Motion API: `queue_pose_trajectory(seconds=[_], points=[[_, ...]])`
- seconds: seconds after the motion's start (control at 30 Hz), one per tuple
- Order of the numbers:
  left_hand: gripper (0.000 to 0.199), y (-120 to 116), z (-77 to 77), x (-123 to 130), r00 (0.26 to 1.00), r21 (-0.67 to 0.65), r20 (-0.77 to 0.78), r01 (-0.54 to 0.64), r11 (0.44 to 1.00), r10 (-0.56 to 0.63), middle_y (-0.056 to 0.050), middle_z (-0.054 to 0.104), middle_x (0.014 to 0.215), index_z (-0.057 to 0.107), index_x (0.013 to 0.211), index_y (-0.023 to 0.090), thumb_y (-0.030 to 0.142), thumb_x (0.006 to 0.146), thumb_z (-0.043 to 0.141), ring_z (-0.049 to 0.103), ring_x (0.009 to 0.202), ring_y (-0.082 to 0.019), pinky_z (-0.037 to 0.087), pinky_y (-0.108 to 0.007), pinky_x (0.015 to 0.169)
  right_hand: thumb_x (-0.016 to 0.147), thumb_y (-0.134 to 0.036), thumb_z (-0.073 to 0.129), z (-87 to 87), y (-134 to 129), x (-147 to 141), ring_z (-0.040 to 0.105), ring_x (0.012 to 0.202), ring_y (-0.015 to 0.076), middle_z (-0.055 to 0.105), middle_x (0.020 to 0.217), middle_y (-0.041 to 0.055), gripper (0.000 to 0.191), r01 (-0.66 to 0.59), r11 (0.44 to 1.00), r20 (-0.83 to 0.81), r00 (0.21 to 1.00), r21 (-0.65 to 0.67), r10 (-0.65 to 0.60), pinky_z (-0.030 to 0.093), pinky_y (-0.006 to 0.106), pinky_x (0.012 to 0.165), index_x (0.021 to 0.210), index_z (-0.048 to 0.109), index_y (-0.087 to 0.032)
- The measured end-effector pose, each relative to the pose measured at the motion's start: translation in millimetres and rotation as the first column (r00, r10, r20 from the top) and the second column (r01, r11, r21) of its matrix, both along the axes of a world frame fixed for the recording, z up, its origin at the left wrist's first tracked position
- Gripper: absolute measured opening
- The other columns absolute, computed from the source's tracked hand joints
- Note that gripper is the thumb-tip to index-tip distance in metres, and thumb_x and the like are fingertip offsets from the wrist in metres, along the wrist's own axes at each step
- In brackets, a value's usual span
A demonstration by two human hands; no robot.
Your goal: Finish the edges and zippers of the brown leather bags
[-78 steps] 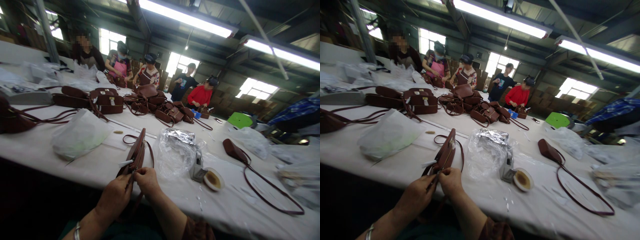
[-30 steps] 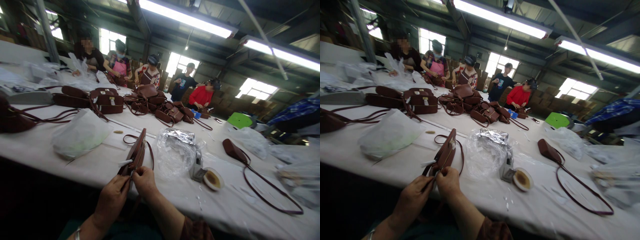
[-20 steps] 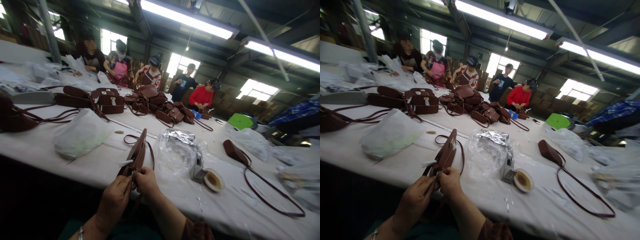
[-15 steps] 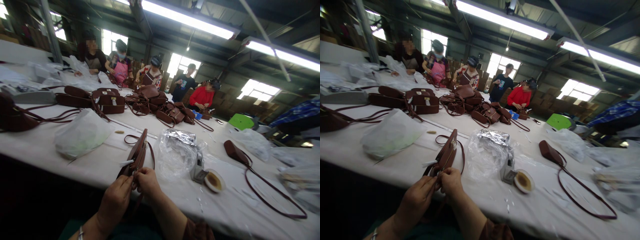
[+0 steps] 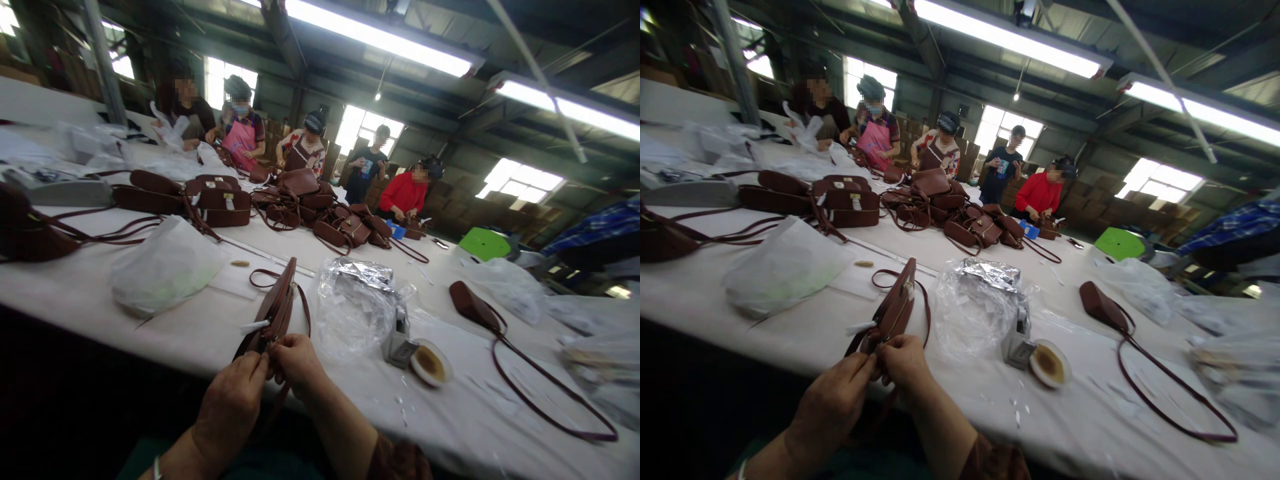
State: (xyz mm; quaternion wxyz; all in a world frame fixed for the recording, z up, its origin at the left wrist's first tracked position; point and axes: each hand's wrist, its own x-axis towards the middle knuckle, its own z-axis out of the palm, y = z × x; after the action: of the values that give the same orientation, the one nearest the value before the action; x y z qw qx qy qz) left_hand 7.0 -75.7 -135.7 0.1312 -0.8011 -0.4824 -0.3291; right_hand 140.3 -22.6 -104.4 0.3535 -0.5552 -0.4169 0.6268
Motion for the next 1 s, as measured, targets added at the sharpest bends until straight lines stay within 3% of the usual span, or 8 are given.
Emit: queue_pose_trajectory(seconds=[0.1,0.27,0.37,0.47,0.53,0.63,0.77,1.0], points=[[0.027,3,8.8,-6,0.949,-0.275,0.317,0.098,0.956,-0.006,-0.009,0.071,0.093,0.070,0.104,0.017,0.024,0.092,0.047,0.068,0.085,-0.022,0.056,-0.034,0.080,0.069,-0.025,0.060,-0.5,-1,0,0.045,0.031,0.0079,0.053,0.038,-0.0016,0.020,-0.002,0.999,-0.001,1.000,0.043,0.002,0.024,0.018,0.032,0.053,0.056,-0.015],[0.034,14,20.4,-8,0.711,-0.685,0.594,0.200,0.701,0.378,-0.004,0.075,0.083,0.074,0.089,0.021,0.048,0.087,0.052,0.069,0.080,-0.022,0.054,-0.033,0.079,0.063,-0.020,0.062,-8.0,0,-1,0.039,0.035,0.0059,0.052,0.040,-0.0040,0.013,0.078,0.995,0.001,0.997,0.069,-0.078,0.026,0.019,0.038,0.052,0.058,-0.015],[0.039,18,19.5,-3,0.518,-0.741,0.668,0.396,0.542,0.535,-0.006,0.074,0.078,0.073,0.086,0.017,0.054,0.081,0.059,0.068,0.076,-0.024,0.056,-0.034,0.069,0.061,-0.018,0.063,-10.8,0,-2,0.040,0.038,0.0063,0.054,0.042,-0.0040,0.010,0.087,0.994,-0.010,0.996,0.073,-0.086,0.028,0.020,0.040,0.053,0.058,-0.015],[0.041,18,16.3,0,0.231,-0.641,0.691,0.635,0.432,0.685,-0.009,0.073,0.081,0.071,0.090,0.013,0.051,0.074,0.070,0.067,0.077,-0.023,0.056,-0.033,0.065,0.061,-0.020,0.063,-10.3,0,-1,0.038,0.037,0.0060,0.050,0.040,-0.0054,0.012,0.096,0.993,-0.021,0.995,0.072,-0.095,0.027,0.020,0.040,0.052,0.057,-0.015],[0.034,17,14.6,-1,0.079,-0.552,0.656,0.728,0.406,0.751,-0.009,0.072,0.081,0.070,0.090,0.012,0.041,0.072,0.076,0.066,0.074,-0.020,0.056,-0.032,0.066,0.062,-0.021,0.064,-9.8,0,-1,0.036,0.037,0.0058,0.049,0.040,-0.0060,0.013,0.095,0.993,-0.017,0.995,0.069,-0.094,0.025,0.021,0.040,0.052,0.057,-0.015],[0.022,16,13.1,-4,-0.029,-0.459,0.591,0.810,0.366,0.806,-0.006,0.070,0.080,0.069,0.089,0.013,0.023,0.071,0.078,0.064,0.069,-0.016,0.056,-0.030,0.065,0.062,-0.022,0.066,-11.4,0,0,0.036,0.037,0.0058,0.048,0.039,-0.0066,0.015,0.093,0.994,-0.009,0.996,0.063,-0.093,0.024,0.021,0.040,0.052,0.056,-0.016],[0.017,17,11.8,-5,-0.072,-0.398,0.548,0.854,0.335,0.834,-0.007,0.068,0.080,0.068,0.091,0.011,0.016,0.075,0.074,0.064,0.069,-0.015,0.056,-0.028,0.063,0.062,-0.025,0.069,-16.5,0,-1,0.039,0.039,0.0063,0.052,0.041,-0.0051,0.017,0.100,0.991,-0.039,0.995,0.087,-0.097,0.027,0.021,0.042,0.054,0.058,-0.015],[0.005,17,13.8,0,-0.095,-0.376,0.564,0.855,0.357,0.820,-0.005,0.065,0.071,0.068,0.083,0.009,0.012,0.079,0.069,0.062,0.060,-0.013,0.056,-0.027,0.060,0.061,-0.027,0.067,-15.7,-1,-3,0.038,0.038,0.0060,0.050,0.040,-0.0052,0.016,0.104,0.990,-0.044,0.994,0.092,-0.101,0.028,0.021,0.041,0.053,0.058,-0.016]])
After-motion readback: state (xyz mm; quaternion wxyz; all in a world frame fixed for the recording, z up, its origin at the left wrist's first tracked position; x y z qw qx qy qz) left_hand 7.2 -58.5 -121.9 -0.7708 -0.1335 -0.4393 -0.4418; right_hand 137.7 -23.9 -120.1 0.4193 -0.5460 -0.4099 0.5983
